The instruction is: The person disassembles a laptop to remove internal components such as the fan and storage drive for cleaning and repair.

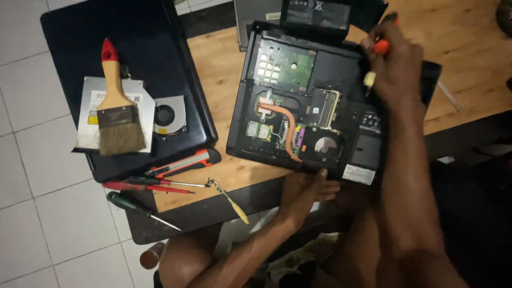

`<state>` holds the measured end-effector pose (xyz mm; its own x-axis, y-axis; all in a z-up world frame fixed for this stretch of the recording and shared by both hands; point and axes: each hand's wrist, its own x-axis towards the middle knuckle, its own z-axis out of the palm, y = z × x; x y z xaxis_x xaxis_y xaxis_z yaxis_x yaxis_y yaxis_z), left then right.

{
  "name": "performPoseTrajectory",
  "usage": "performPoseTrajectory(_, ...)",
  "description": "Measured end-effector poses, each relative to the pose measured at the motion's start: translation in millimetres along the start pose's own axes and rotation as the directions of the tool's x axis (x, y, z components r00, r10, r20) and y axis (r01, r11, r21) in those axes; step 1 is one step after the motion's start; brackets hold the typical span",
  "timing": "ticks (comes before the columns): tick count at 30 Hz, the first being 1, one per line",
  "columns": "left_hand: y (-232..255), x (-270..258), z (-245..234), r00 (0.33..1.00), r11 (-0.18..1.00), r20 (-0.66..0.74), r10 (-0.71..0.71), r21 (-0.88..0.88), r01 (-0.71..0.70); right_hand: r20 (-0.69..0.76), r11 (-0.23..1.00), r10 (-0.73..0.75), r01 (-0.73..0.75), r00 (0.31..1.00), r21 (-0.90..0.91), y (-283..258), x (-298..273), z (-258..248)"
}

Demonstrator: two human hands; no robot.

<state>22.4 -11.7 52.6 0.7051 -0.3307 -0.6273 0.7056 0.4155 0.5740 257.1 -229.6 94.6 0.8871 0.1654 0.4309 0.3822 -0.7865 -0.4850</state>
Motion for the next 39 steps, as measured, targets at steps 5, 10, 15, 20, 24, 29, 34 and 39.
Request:
performPoseTrajectory(5, -31, 11, -2, 0.997, 0.99, -0.071, -0.034, -0.142, 0.023, 0.105, 0.995, 0.069, -0.076, 0.992, 0.06, -5, -4, 8)
performPoseTrajectory(10, -36, -3, 6, 0.998, 0.979, -0.055, -0.039, -0.201, 0.027, 0.161, 0.995, 0.08, -0.088, 0.984, 0.04, -11, -7, 15)
performPoseTrajectory(15, -59, 3, 4, 0.999, 0.947, -0.015, -0.038, -0.321, 0.031, 0.222, 0.994, 0.104, -0.098, 0.969, -0.038, -8, -12, 22)
performPoseTrajectory(20, -53, 2, 10, 0.998, 0.988, -0.029, -0.063, -0.143, 0.058, 0.272, 0.983, 0.095, -0.047, 0.958, -0.178, -9, -11, 28)
performPoseTrajectory(24, -44, -8, 12, 0.999, 0.996, -0.004, -0.055, -0.075, 0.054, 0.307, 0.967, 0.09, -0.009, 0.947, -0.254, -12, -12, 28)
performPoseTrajectory(29, -43, -7, -7, 0.909, 0.966, 0.328, -0.259, 0.095, 0.241, 0.313, 0.972, 0.237, -0.227, 0.92, -0.068, -36, -7, 1)
performPoseTrajectory(34, 69, -40, -11, 0.95, 0.782, 0.294, -0.102, 0.614, -0.106, 0.056, 0.988, -0.129, 0.133, 0.99, -0.078, -23, -20, -33)
performPoseTrajectory(39, 130, -38, -58, 0.809, 0.383, 0.017, 0.587, 0.875, -0.296, 0.129, 0.994, 0.034, -0.02, 0.991, -0.109, -47, -46, -81)
